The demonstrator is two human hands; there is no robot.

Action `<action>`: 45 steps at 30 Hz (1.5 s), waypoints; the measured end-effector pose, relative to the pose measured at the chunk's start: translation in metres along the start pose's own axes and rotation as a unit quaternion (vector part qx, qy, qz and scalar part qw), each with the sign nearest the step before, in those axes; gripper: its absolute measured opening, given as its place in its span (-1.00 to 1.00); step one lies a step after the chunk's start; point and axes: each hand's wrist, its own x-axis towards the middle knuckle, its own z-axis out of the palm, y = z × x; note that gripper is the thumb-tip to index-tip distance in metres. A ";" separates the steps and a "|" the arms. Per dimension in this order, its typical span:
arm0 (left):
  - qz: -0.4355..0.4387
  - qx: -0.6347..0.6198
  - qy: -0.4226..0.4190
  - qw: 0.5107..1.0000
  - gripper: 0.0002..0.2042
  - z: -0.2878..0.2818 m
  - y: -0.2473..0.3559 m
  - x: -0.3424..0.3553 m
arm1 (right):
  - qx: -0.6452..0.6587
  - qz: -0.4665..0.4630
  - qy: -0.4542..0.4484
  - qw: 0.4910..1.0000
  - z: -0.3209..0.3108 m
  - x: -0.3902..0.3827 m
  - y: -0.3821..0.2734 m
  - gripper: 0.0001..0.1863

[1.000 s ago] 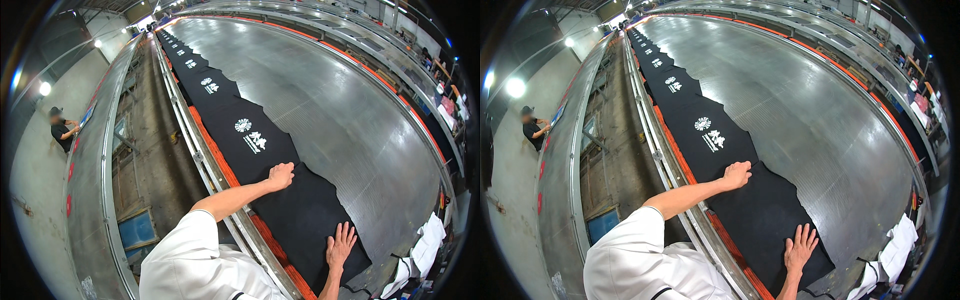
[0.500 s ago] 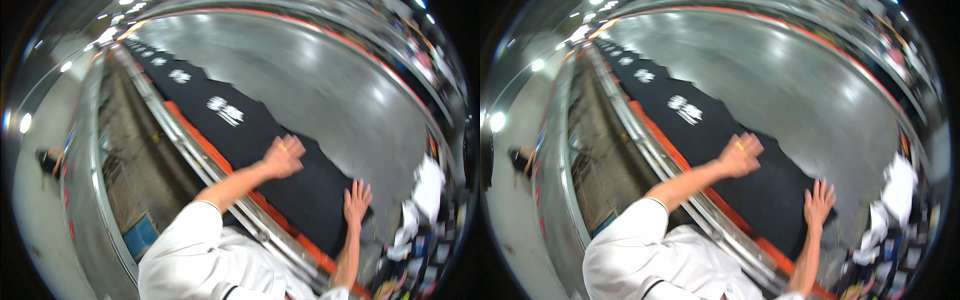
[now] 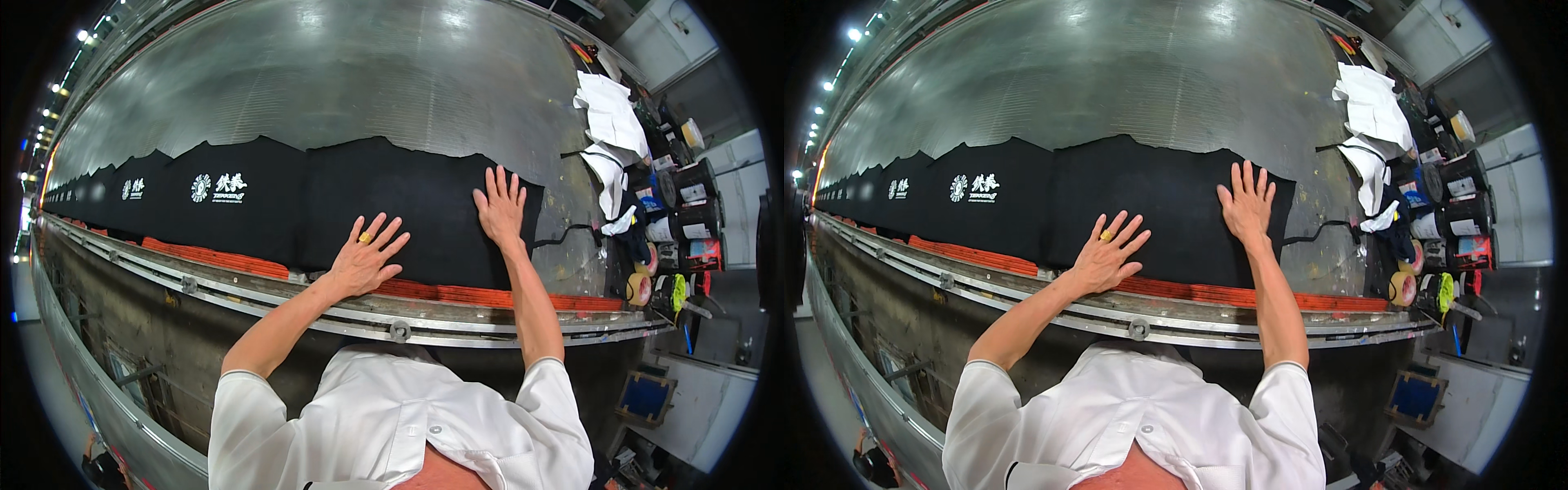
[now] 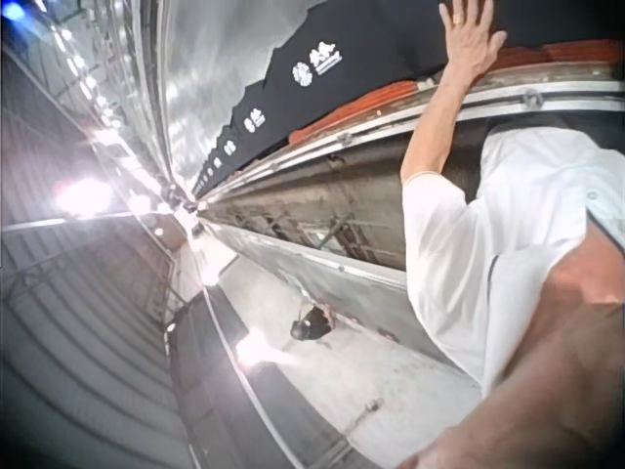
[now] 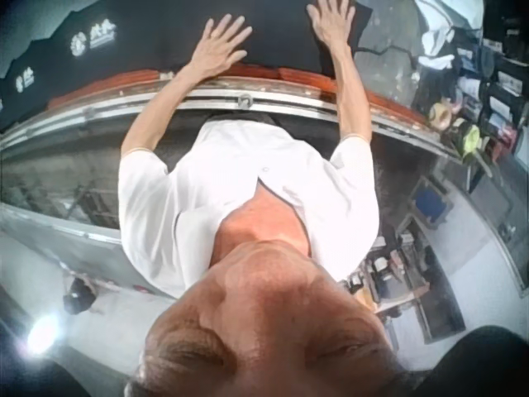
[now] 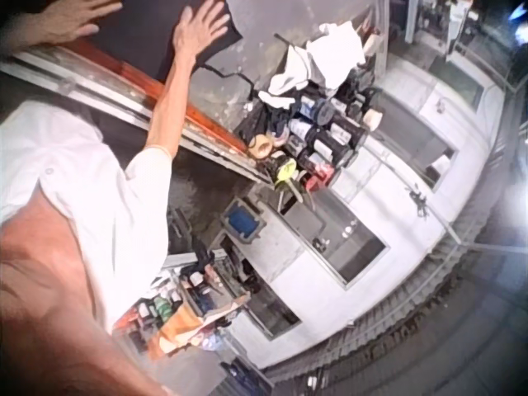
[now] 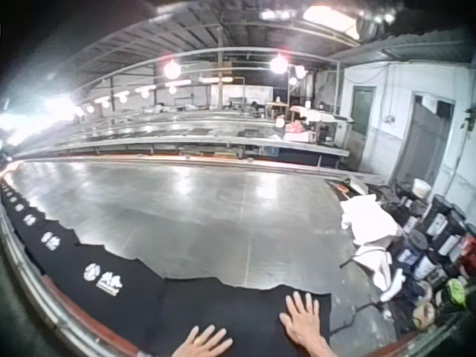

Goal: The person aligns a black t-shirt on a conveyor, retrieves a steam iron, and irons the garment. Another worker places a screen printing frame on the shirt and applies ink. The person then irons the printed area to set the design.

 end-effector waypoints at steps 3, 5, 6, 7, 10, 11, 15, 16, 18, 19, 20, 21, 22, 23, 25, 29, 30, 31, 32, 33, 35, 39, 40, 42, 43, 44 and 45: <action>-0.025 -0.001 -0.009 1.000 -0.39 0.001 -0.013 -0.012 | -0.036 -0.008 0.057 0.998 0.021 -0.003 -0.049 -0.35; -0.082 0.027 0.012 0.996 -0.41 -0.005 -0.030 -0.010 | 0.022 -0.108 0.019 0.994 0.002 -0.020 -0.113 -0.35; -0.102 0.041 0.028 0.994 -0.42 -0.002 -0.043 -0.004 | 0.085 -0.156 -0.001 0.984 -0.011 -0.029 -0.141 -0.37; -0.115 0.052 0.045 0.991 -0.43 0.001 -0.052 0.009 | 0.105 -0.211 -0.003 0.972 -0.003 -0.049 -0.153 -0.37; -0.175 0.067 0.096 0.978 -0.44 0.004 -0.080 0.040 | 0.142 -0.271 -0.113 0.945 -0.025 -0.079 -0.159 -0.39; -0.175 0.071 0.093 0.978 -0.43 0.004 -0.084 0.049 | 0.148 -0.286 -0.142 0.936 -0.032 -0.091 -0.149 -0.40; -0.129 0.078 0.101 0.983 -0.40 0.011 -0.072 0.069 | 0.106 -0.201 -0.228 0.947 -0.061 -0.136 -0.096 -0.40; -0.106 0.079 0.090 0.987 -0.39 0.009 -0.062 0.070 | 0.123 -0.152 -0.228 0.954 -0.071 -0.146 -0.086 -0.40; 0.004 0.045 0.041 0.998 -0.38 0.006 -0.029 0.069 | 0.172 -0.052 -0.228 0.957 -0.092 -0.164 -0.075 -0.41; 0.052 0.028 0.013 0.998 -0.38 0.004 -0.009 0.069 | 0.205 -0.002 -0.231 0.951 -0.101 -0.175 -0.074 -0.41; 0.094 0.004 0.007 0.996 -0.39 0.009 0.008 0.068 | 0.237 0.045 -0.233 0.942 -0.110 -0.186 -0.075 -0.41; 0.137 -0.022 0.000 0.990 -0.40 0.016 0.024 0.067 | 0.307 0.087 -0.167 0.933 -0.121 -0.197 -0.082 -0.45; 0.167 -0.029 -0.005 0.985 -0.42 0.022 0.036 0.067 | 0.340 0.101 -0.137 0.925 -0.133 -0.205 -0.089 -0.46; 0.188 -0.026 -0.010 0.982 -0.43 0.025 0.042 0.066 | 0.375 0.112 -0.105 0.914 -0.144 -0.213 -0.094 -0.47; 0.176 -0.041 -0.046 0.982 -0.43 0.021 0.043 0.065 | 0.441 0.133 -0.074 0.884 -0.167 -0.227 -0.100 -0.52; 0.128 0.008 -0.040 0.991 -0.40 -0.013 0.059 0.061 | 0.618 0.191 -0.126 0.752 -0.175 -0.294 -0.061 -0.55; 0.078 -0.003 -0.051 0.996 -0.40 -0.026 0.069 0.061 | 0.652 0.236 -0.133 0.708 -0.169 -0.315 -0.047 -0.55; 0.055 0.018 -0.011 0.998 -0.38 -0.019 0.064 0.054 | 0.686 0.274 -0.140 0.659 -0.162 -0.336 -0.032 -0.55; 0.024 0.012 -0.021 0.999 -0.36 -0.024 0.068 0.053 | 0.685 0.272 -0.139 0.661 -0.143 -0.363 -0.012 -0.55; -0.015 0.014 -0.015 1.000 -0.34 -0.019 0.065 0.046 | 0.664 0.316 -0.154 0.660 -0.136 -0.381 0.008 -0.54; -0.055 0.060 -0.020 0.996 -0.33 -0.008 0.059 0.043 | 0.586 0.430 -0.130 0.674 -0.090 -0.439 0.050 -0.49; -0.195 -0.020 -0.007 0.981 -0.67 -0.016 0.108 0.099 | 0.422 0.635 -0.147 0.630 -0.029 -0.559 0.123 -0.52; -0.134 -0.139 0.103 0.976 -0.73 -0.012 0.164 0.121 | 0.460 0.715 -0.093 0.519 -0.016 -0.586 0.141 -0.54; -0.031 -0.303 0.174 0.936 -0.85 -0.008 0.318 0.150 | 0.424 0.792 -0.028 0.439 0.006 -0.634 0.160 -0.56; 0.014 -0.317 0.099 0.943 -0.84 -0.006 0.384 0.158 | 0.353 0.797 -0.019 0.490 0.017 -0.654 0.176 -0.57; 0.007 -0.316 -0.005 0.949 -0.81 -0.003 0.447 0.161 | 0.284 0.794 -0.021 0.537 0.021 -0.670 0.183 -0.57; 0.039 -0.290 -0.063 0.954 -0.76 0.015 0.494 0.161 | 0.337 0.780 -0.021 0.526 0.015 -0.684 0.201 -0.57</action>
